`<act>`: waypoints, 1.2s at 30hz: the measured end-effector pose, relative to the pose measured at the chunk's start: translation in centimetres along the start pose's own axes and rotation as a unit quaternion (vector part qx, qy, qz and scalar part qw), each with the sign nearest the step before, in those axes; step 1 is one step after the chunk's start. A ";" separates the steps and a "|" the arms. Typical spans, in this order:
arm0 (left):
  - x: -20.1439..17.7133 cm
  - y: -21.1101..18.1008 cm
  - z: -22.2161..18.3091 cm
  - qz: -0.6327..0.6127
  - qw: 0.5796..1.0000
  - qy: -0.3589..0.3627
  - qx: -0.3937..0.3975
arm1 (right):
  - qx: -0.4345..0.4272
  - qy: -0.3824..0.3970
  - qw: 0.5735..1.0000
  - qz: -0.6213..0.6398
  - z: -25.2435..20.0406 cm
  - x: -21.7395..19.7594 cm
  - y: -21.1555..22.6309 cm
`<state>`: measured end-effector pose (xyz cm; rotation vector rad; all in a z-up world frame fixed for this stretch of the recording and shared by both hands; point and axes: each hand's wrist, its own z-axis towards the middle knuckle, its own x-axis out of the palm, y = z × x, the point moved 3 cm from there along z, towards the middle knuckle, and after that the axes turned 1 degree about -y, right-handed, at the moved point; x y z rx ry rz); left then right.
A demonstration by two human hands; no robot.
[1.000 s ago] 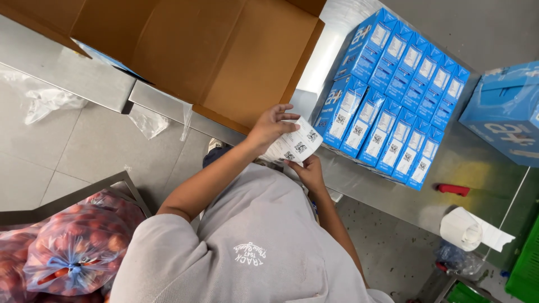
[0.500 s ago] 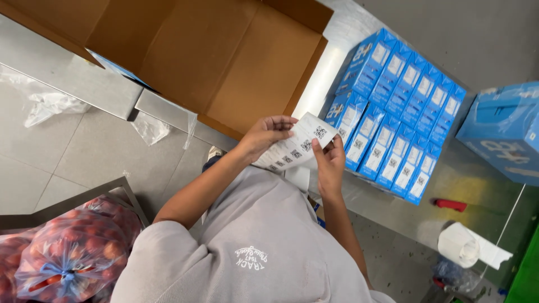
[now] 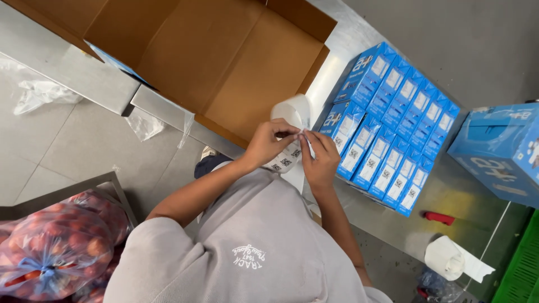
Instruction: The person peels stickers from a roll and applies them to the sides of milk cartons arranged on a metal surface.
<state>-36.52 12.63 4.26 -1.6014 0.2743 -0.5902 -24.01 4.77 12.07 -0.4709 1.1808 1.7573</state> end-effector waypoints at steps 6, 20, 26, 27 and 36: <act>0.3 -3.1 -1.1 0.169 0.981 -0.009 0.097 | -0.096 0.058 0.991 -0.071 -0.1 -0.3 0.0; 0.1 -1.6 0.3 0.161 0.981 0.010 0.110 | 0.033 0.057 0.995 0.081 2.7 -1.7 -6.5; -0.7 -4.0 2.4 0.216 0.957 -0.169 0.091 | 0.325 -0.196 0.840 0.389 3.1 -4.5 -17.5; 0.1 -3.8 3.0 0.215 0.958 -0.155 0.106 | 0.301 -0.214 0.835 0.408 2.9 -4.9 -17.5; 8.7 1.2 13.1 -0.161 0.952 0.092 -0.242 | 0.064 -0.135 0.970 0.191 2.5 -5.7 -12.7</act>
